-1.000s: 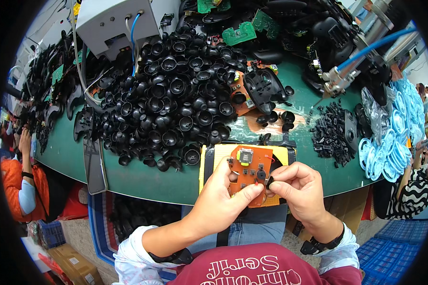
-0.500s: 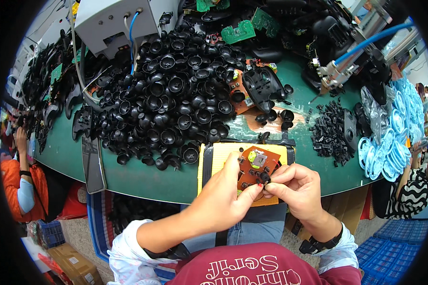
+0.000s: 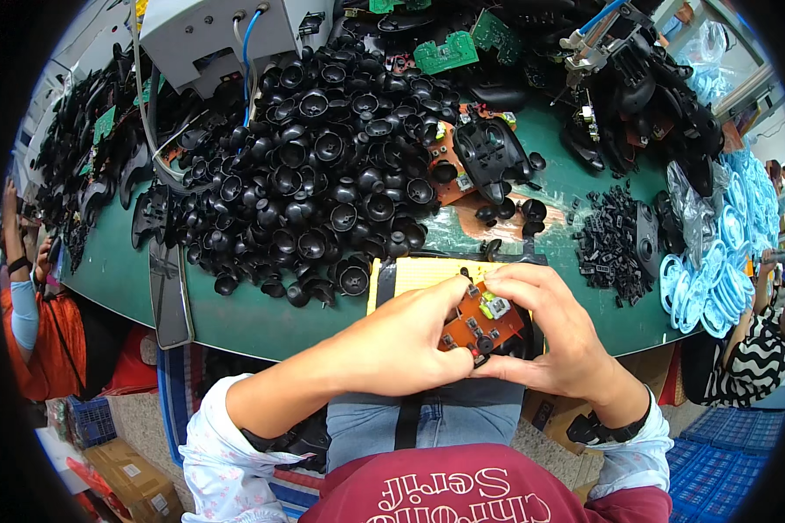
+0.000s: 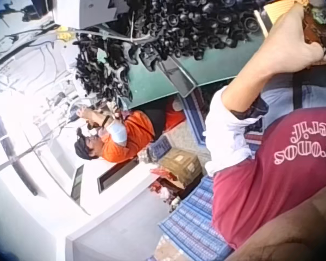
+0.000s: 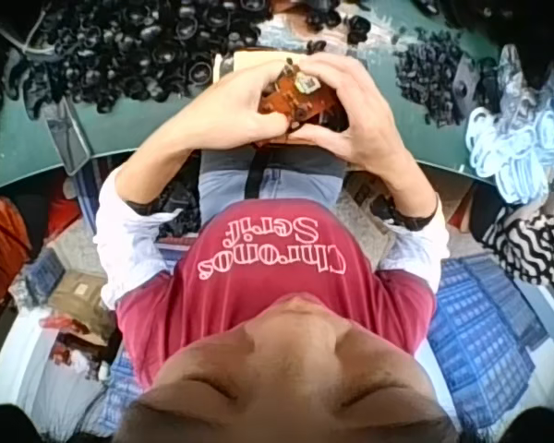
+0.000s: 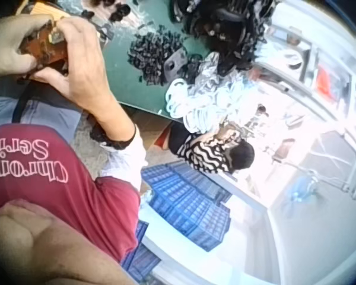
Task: Assembling the internal components and external shell of a game controller at a manufacturing workbench.
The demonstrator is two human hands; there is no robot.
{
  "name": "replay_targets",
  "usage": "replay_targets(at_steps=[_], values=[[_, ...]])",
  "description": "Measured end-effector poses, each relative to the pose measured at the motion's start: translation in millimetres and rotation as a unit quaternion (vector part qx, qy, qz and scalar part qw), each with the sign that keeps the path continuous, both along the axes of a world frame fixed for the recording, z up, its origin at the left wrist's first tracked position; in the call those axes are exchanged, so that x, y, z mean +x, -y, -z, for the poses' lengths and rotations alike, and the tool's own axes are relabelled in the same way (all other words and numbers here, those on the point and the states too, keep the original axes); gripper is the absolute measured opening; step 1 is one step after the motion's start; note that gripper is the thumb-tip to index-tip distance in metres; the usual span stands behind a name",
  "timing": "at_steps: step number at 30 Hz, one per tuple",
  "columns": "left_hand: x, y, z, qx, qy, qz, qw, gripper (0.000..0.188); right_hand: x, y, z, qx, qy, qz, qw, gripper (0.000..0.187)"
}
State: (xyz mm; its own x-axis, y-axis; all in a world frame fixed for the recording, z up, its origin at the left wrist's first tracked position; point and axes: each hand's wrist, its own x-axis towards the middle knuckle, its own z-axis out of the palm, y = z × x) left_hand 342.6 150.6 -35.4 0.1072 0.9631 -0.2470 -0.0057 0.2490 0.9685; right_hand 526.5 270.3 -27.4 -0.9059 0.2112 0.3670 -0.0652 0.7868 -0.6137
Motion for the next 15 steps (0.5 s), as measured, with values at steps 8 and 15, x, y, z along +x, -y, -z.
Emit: replay_targets(at_steps=[8, 15], values=[[-23, 5, -10, 0.047, -0.065, -0.075, 0.994, 0.072, 6, -7, 10, -0.466, -0.054, 0.117, 0.875, 0.031], [-12, 25, 20, 0.206, -0.236, 0.026, 0.949, 0.081, 4, -2, 23, -0.488, -0.112, 0.181, 0.846, 0.031]])
